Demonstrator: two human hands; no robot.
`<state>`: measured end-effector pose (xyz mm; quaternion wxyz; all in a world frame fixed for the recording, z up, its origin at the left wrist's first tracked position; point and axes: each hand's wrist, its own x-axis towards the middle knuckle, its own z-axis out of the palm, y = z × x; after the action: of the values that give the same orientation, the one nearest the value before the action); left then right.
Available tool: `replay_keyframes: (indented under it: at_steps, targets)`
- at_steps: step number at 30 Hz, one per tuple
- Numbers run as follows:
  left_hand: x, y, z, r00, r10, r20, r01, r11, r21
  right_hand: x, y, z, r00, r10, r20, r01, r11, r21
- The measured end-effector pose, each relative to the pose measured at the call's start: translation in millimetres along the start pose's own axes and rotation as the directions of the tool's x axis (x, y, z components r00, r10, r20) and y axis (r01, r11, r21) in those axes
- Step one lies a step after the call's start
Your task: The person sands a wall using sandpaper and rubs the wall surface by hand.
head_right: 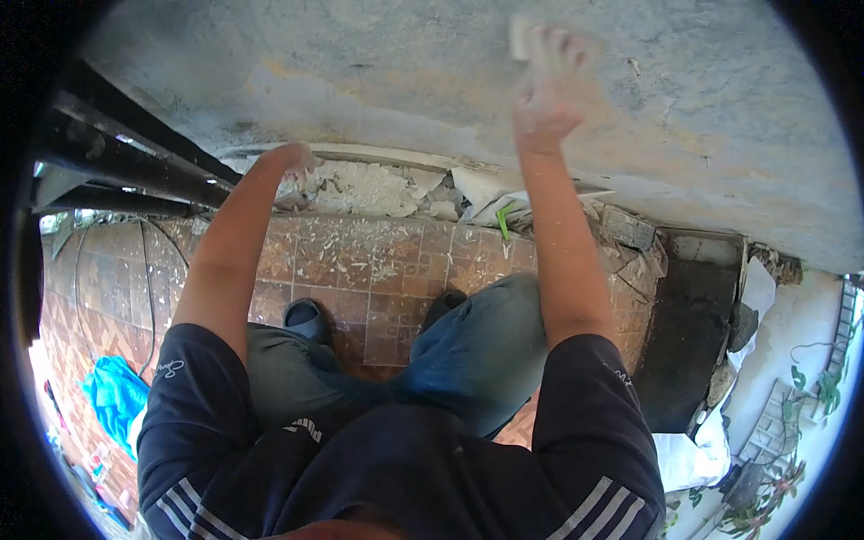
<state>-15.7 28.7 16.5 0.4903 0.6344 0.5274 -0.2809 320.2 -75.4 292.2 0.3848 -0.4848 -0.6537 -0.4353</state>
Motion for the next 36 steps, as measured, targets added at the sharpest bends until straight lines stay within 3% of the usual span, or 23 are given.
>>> replay_keyframes:
  at_steps: [3,7,12,15,18,19,20,21,22,23,24,25,26,27,29,32,35,36]
  targets:
    - [-12.2,5.7,7.9,1.0,-0.006,0.001,0.006,1.0,0.017,-28.1,-4.0,-0.6,0.98,-0.095,0.173,0.082,0.993,0.082]
    - [-24.0,19.7,6.1,0.999,0.032,-0.029,-0.032,0.999,-0.022,-30.8,-4.4,-9.3,0.955,-0.116,0.274,0.09,0.99,0.108]
    - [-37.1,35.4,5.8,0.999,0.015,-0.033,-0.012,0.998,0.065,-91.7,-14.2,-7.3,0.833,-0.169,0.527,0.061,0.975,0.215]
    - [-38.3,33.8,3.7,0.998,-0.021,-0.063,0.022,1.0,0.003,-89.8,-25.8,-20.6,0.59,0.059,0.805,-0.317,0.934,0.165]
    - [-19.4,71.2,18.2,0.99,0.11,-0.091,-0.106,0.993,0.046,-49.9,-40.3,-31.9,0.305,0.288,0.908,-0.327,0.927,-0.185]
    - [-18.5,61.9,11.4,0.985,0.134,-0.111,-0.131,0.991,0.041,-46.0,-48.6,-37.5,0.496,0.348,0.796,-0.55,0.835,-0.022]
    - [-27.9,55.5,14.4,0.978,0.169,-0.123,-0.166,0.985,0.037,-54.7,-40.2,-34.6,0.522,0.31,0.794,-0.556,0.83,0.042]
    - [-37.6,53.2,18.4,0.968,0.211,-0.137,-0.208,0.977,0.034,-37.7,-53.3,-39.0,0.549,0.302,0.779,-0.67,0.717,0.194]
    - [-41.9,50.3,22.2,0.958,0.237,-0.158,-0.238,0.971,0.013,-38.2,-51.2,-31.6,0.578,0.216,0.787,-0.635,0.724,0.269]
    - [-54.9,46.7,23.8,0.949,0.258,-0.182,-0.264,0.965,-0.007,-36.1,-56.2,-19.5,0.579,0.178,0.796,-0.691,0.626,0.362]
    - [-62.9,43.6,23.0,0.938,0.278,-0.207,-0.288,0.957,-0.022,-21.2,-72.3,-11.1,0.448,0.2,0.871,-0.826,0.467,0.317]
    - [-67.9,45.1,23.9,0.929,0.295,-0.225,-0.309,0.95,-0.032,-7.5,-85.6,-0.9,0.361,0.242,0.901,-0.853,0.476,0.214]
    - [-80.8,40.6,22.9,0.92,0.303,-0.247,-0.325,0.944,-0.05,-30.4,-66.3,31.5,0.587,0.083,0.805,-0.587,0.729,0.353]
    - [-91.1,36.6,24.1,0.913,0.308,-0.267,-0.336,0.94,-0.066,-21.6,-90.6,32.5,0.6,0.113,0.792,-0.664,0.623,0.414]
    - [-109.5,27.2,26.0,0.899,0.311,-0.307,-0.352,0.932,-0.087,-49.3,-100.8,62.7,0.618,0.011,0.786,-0.543,0.729,0.417]
    - [-121.8,20.5,25.8,0.887,0.328,-0.326,-0.374,0.923,-0.089,-66.2,-146.0,57.6,0.387,0.034,0.921,-0.704,0.657,0.272]
    - [-136.1,6.4,28.8,0.87,0.341,-0.356,-0.39,0.918,-0.074,-87.1,-174.3,65.1,0.17,-0.135,0.976,-0.679,0.702,0.215]
    - [-142.0,2.0,29.3,0.863,0.342,-0.372,-0.398,0.914,-0.081,-85.2,-182.1,66.1,0.141,-0.141,0.98,-0.645,0.738,0.199]
